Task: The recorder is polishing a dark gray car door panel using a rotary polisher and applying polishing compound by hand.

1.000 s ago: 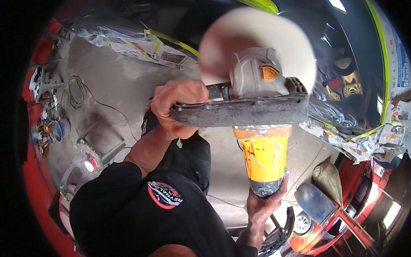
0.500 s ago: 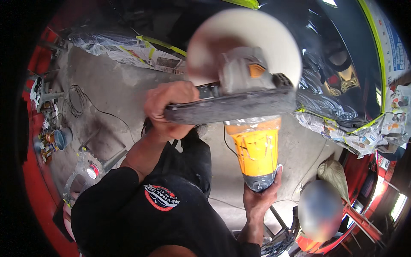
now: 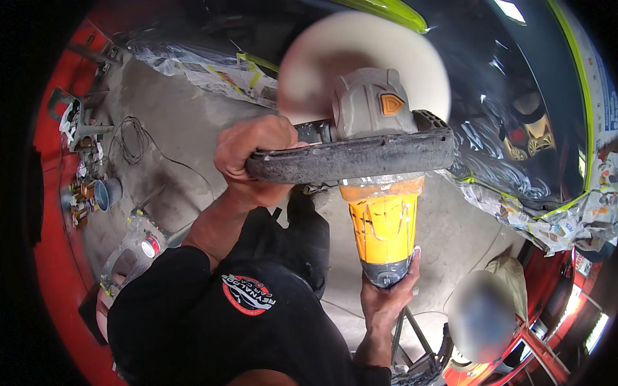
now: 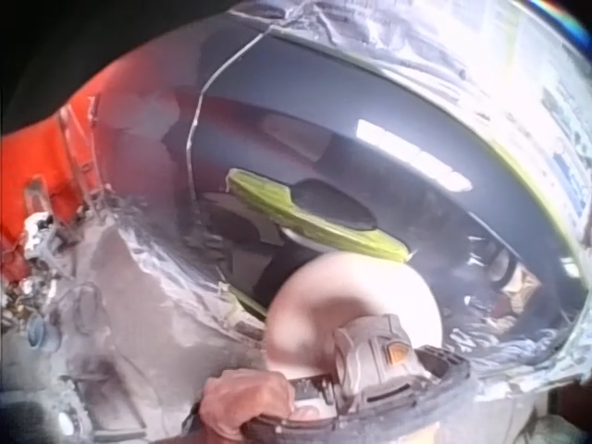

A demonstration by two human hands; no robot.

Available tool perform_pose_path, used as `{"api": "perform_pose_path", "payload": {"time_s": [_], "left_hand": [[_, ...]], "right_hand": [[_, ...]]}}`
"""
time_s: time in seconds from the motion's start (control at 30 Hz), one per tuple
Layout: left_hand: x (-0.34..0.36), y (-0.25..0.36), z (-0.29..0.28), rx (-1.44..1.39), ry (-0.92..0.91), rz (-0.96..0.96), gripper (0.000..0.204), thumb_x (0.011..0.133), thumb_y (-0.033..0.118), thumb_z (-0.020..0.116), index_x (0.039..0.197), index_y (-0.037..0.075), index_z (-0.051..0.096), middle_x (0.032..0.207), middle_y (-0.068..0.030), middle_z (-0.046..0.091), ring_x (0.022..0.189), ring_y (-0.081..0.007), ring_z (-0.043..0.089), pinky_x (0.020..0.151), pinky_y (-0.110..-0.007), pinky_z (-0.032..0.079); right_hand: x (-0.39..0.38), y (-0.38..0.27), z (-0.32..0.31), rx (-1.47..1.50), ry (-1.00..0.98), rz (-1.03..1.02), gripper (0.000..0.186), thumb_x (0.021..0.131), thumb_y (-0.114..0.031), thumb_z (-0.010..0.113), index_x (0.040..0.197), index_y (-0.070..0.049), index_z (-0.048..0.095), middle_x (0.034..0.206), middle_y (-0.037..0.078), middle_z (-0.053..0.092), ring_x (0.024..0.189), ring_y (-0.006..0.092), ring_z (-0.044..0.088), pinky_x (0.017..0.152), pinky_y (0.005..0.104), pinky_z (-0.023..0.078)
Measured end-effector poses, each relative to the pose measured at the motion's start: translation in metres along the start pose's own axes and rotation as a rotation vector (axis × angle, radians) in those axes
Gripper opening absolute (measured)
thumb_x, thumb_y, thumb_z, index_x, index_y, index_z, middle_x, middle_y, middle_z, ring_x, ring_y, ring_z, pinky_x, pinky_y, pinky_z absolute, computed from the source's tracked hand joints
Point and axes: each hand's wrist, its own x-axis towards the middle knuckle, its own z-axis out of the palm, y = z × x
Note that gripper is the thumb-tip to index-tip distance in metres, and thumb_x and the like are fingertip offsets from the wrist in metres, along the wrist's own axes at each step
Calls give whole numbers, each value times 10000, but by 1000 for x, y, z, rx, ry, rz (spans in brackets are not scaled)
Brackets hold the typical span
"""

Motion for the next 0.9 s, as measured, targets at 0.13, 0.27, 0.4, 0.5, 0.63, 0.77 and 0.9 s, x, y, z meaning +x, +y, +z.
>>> {"api": "perform_pose_path", "payload": {"time_s": [0.13,0.27,0.4,0.5,0.63,0.77,0.9], "left_hand": [[4,3,-25,22,-22,-23,241,745,-135,736,797,8,548,691,-73,553,570,-194,526,574,-336,464],[9,8,-44,36,-27,-24,237,707,-145,711,804,4,556,713,-77,561,590,-202,536,587,-350,473],[15,5,-63,35,-33,-24,229,698,-137,713,816,-3,570,722,-77,563,605,-200,543,593,-357,475],[19,4,-75,59,-40,-16,227,704,-130,724,817,-5,571,727,-75,567,610,-197,545,594,-358,478],[13,3,-82,58,-64,-44,237,703,-129,738,813,-2,570,733,-79,577,617,-194,553,600,-355,485],[11,3,-84,37,-90,-65,230,717,-119,742,829,-1,579,744,-77,587,639,-187,567,627,-349,501],[22,4,-76,50,29,-34,242,705,-66,791,817,25,596,704,-63,561,589,-179,549,589,-316,459]], "right_hand": [[-1,-20,9,-100,-21,-145,1034,766,-80,919,1615,6,336,1364,263,647,1229,358,679,1062,426,524],[-4,-30,17,-82,-30,-243,1041,771,-86,904,1627,-7,317,1298,298,692,1185,418,717,1013,440,554],[-5,-43,27,-63,-37,-252,1034,773,-79,900,1625,-5,319,1317,307,678,1209,428,703,1019,437,548],[-10,-57,30,-65,-63,-214,1025,775,-76,896,1621,-7,323,1289,302,692,1184,432,714,1004,440,557],[-17,-60,30,2,-150,-63,1041,762,-76,931,1608,37,334,1382,234,655,1231,303,682,1071,410,528],[-19,-61,31,13,-159,-81,1046,770,-77,930,1613,36,321,1376,235,661,1229,289,687,1065,403,531],[-16,-62,39,30,-132,-107,1049,770,-78,933,1613,33,320,1375,239,662,1232,294,686,1071,404,528]]}}
